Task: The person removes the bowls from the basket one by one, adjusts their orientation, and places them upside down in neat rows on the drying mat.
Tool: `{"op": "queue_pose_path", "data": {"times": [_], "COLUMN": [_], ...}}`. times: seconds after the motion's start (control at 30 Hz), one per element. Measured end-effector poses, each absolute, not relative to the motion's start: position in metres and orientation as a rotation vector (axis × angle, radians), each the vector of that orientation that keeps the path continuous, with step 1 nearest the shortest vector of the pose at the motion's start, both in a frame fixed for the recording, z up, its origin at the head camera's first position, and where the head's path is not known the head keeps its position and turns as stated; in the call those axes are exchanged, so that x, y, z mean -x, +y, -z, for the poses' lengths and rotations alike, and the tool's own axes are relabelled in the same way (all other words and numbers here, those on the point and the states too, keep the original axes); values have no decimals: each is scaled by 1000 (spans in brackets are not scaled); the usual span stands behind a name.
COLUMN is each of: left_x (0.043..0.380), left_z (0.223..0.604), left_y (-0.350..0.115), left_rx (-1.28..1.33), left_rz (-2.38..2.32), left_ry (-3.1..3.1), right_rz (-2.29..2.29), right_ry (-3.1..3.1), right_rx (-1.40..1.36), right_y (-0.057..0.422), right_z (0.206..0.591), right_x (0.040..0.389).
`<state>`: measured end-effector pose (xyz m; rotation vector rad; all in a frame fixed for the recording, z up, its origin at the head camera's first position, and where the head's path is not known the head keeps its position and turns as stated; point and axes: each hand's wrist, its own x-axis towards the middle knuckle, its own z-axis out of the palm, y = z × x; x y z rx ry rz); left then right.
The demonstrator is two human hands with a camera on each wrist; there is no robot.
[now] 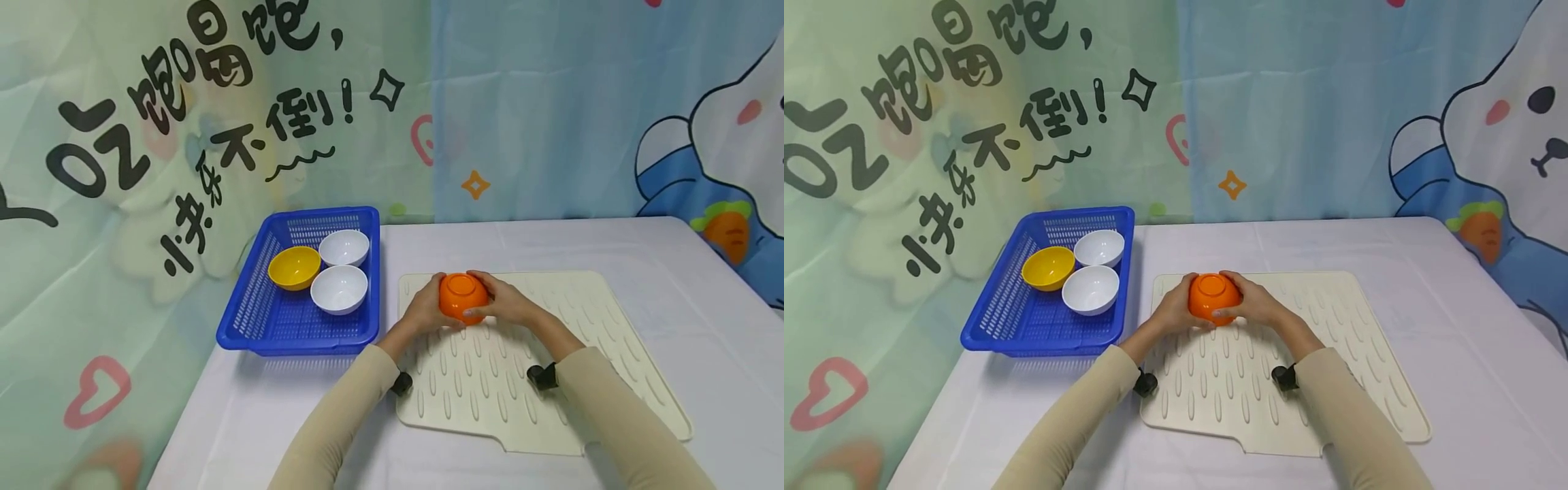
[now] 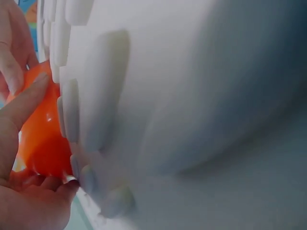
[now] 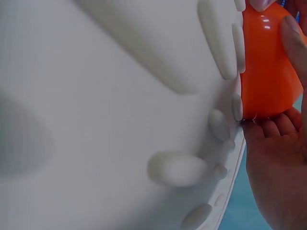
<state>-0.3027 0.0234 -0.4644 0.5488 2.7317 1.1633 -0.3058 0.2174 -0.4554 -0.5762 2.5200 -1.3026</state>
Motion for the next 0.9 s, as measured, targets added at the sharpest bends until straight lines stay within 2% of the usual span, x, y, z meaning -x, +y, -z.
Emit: {"op": "queue_pose_path", "data": {"times": [0.23, 0.4, 0.57, 0.77, 0.9], "left_x": [285, 247, 210, 211, 229], "left_z": [451, 425, 387, 361, 361], "left_y": [28, 20, -17, -89, -136], "left_rx": [-636, -790, -791, -576, -264], "left_rz": [-1003, -960, -1059, -1383, -1436], "left_ry": [2790, 2821, 2825, 2974, 3049], "right_rz": [1321, 1328, 1288, 1262, 1263], "right_ry": [2522, 2522, 2549, 2559, 2549], "right_rx": [596, 627, 606, 581, 582], "right_y": [221, 221, 218, 217, 218], "right_z": [457, 459, 459, 456, 457], "right_x": [303, 303, 306, 309, 310]}}
